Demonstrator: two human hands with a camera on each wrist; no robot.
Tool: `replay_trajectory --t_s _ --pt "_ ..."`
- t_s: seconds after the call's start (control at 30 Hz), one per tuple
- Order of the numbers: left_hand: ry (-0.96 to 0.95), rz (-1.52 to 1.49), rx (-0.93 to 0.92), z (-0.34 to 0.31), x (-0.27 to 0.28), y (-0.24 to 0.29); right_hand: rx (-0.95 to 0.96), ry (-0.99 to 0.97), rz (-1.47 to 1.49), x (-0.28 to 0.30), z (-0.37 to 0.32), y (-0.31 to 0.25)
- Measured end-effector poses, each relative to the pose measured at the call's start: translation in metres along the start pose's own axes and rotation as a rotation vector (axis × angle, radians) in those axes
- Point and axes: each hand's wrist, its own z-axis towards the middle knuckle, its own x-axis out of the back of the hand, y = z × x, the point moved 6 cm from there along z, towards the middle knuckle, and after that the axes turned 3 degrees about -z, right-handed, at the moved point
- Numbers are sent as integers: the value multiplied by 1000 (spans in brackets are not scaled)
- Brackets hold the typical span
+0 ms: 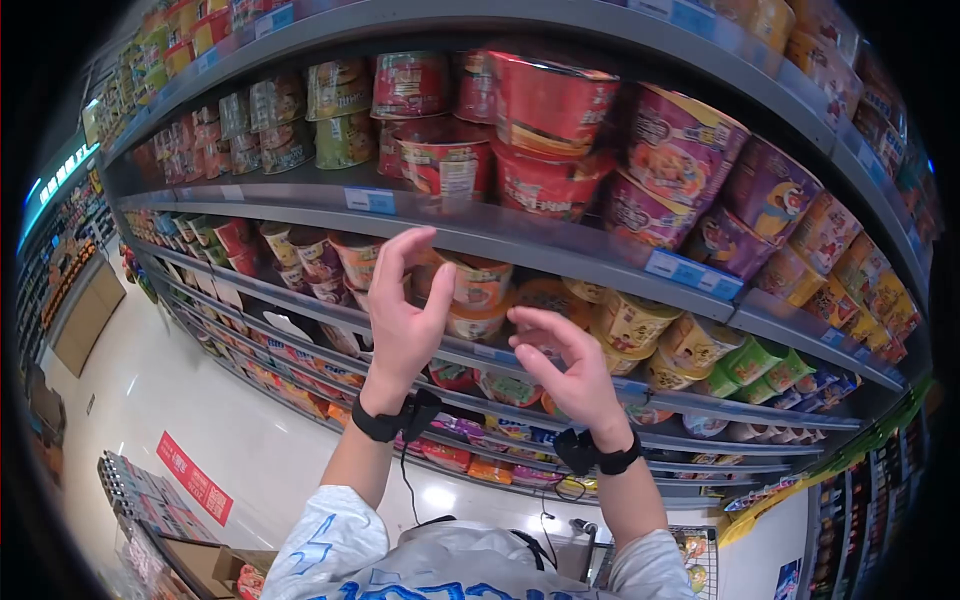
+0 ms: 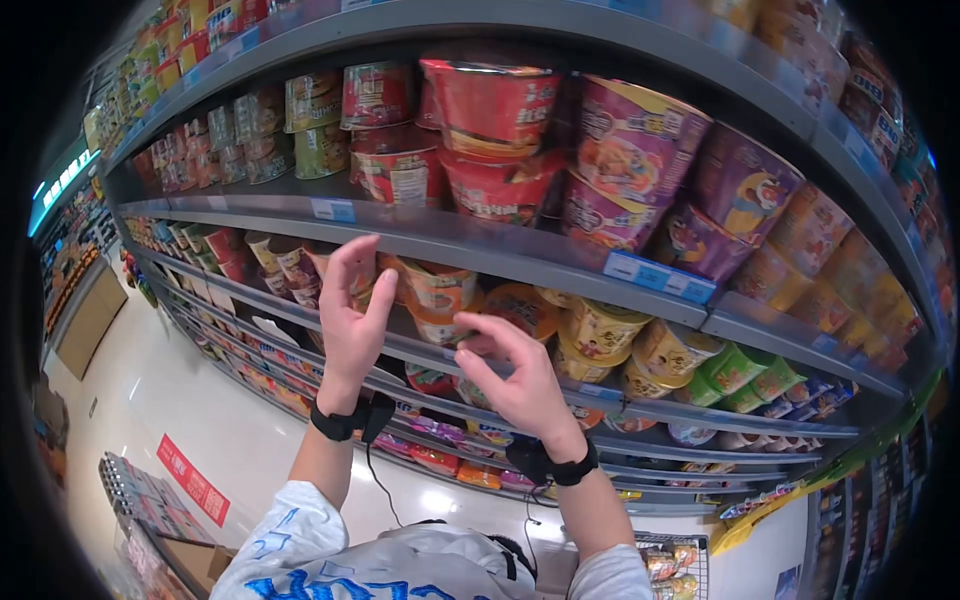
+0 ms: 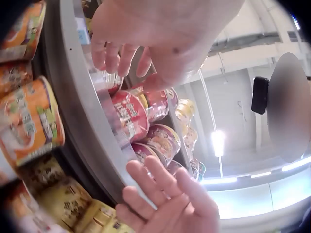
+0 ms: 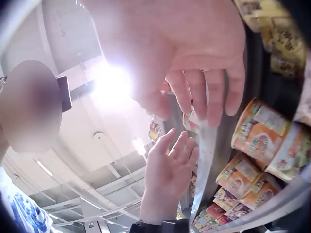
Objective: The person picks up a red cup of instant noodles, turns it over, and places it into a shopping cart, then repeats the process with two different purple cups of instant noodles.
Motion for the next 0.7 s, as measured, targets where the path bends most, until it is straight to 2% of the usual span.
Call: replay_trajectory --t_s 0.07,0.2,0.27,0.3,0.33,0.4,0.47,0.53,0.57,0.63,0.7 --pt "31 131 -129 27 18 -11 81 57 -44 -18 30 -11" --pt "40 329 -199 72 32 -17 141 115 -106 -44 80 -30" --pt "105 543 -289 87 34 -21 100 152 -85 -53 104 -32" --pt "130 538 -295 95 35 -27 -12 123 -72 -56 116 -23" --pt "124 530 -296 101 36 -30 -15 131 -76 -58 125 -21" --pt "20 649 -182 112 33 -41 -96 148 -285 -60 138 -16" --pt "-3 639 -165 119 32 -45 -108 162 -316 -62 145 -21" --pt "-29 632 -144 123 30 -53 -274 114 -243 -65 146 -14" --pt "-45 517 -124 126 30 -59 -275 123 -246 -66 148 -12" --pt "-72 399 -99 127 28 -66 -119 154 -247 -70 150 -14" --pt "-42 262 -69 130 30 -69 -88 180 -259 -71 152 -10"
